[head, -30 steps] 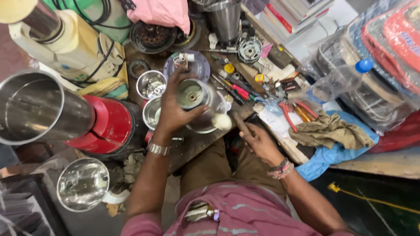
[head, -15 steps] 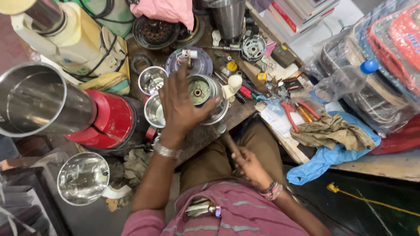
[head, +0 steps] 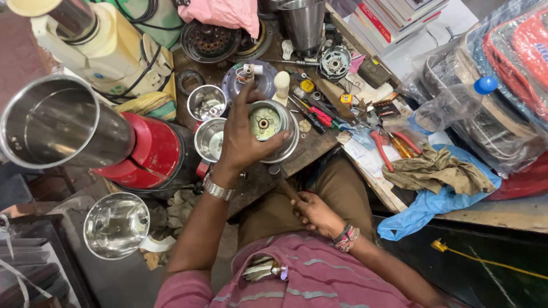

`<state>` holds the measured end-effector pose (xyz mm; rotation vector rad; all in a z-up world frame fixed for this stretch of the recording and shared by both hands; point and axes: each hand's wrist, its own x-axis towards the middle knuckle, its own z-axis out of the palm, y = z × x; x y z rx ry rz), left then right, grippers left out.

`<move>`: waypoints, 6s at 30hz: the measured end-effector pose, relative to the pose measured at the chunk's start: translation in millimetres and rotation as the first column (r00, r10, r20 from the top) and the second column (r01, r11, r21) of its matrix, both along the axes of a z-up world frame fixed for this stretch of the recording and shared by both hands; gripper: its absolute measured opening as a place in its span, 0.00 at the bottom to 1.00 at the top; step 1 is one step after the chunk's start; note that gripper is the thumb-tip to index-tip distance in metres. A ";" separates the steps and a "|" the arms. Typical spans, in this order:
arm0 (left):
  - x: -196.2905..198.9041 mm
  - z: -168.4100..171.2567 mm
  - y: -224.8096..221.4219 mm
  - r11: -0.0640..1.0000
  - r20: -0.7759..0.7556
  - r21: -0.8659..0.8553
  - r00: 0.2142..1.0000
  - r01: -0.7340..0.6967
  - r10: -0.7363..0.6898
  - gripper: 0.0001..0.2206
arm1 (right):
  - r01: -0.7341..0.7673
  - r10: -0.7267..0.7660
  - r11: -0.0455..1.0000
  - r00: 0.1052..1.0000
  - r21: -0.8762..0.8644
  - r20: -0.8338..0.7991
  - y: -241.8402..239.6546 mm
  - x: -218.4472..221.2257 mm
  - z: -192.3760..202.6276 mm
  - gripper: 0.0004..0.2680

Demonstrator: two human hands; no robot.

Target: The person disassembles a small appliance, removes a cylindrical component, and uses a hammer to tap it. They then reassemble the appliance and use pliers to adjust a part inside the container.

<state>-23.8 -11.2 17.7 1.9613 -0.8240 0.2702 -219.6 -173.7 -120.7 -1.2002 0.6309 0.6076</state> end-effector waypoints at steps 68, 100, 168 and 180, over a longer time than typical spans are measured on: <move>-60.2 -159.1 46.7 0.452 -0.621 -0.734 0.231 -0.507 -0.749 0.18 | 0.241 -0.009 0.950 0.653 -0.198 0.757 -44.2 173.4 -38.0 0.25; -31.5 -266.1 2.0 0.515 -0.695 -0.547 0.016 -0.660 -0.719 0.17 | 0.619 0.053 0.548 0.646 -0.563 0.761 -122.3 74.8 -44.3 0.11; -42.5 -284.3 0.9 0.463 -0.798 -0.423 0.078 -0.779 -0.598 0.15 | 0.407 0.703 -0.388 0.711 -0.827 0.020 -180.4 379.9 -139.0 0.07; -45.0 -259.4 4.9 0.536 -0.742 -0.389 -0.090 -0.749 -0.665 0.19 | 0.511 0.809 -0.417 0.586 -0.752 -0.050 -124.0 338.3 18.1 0.05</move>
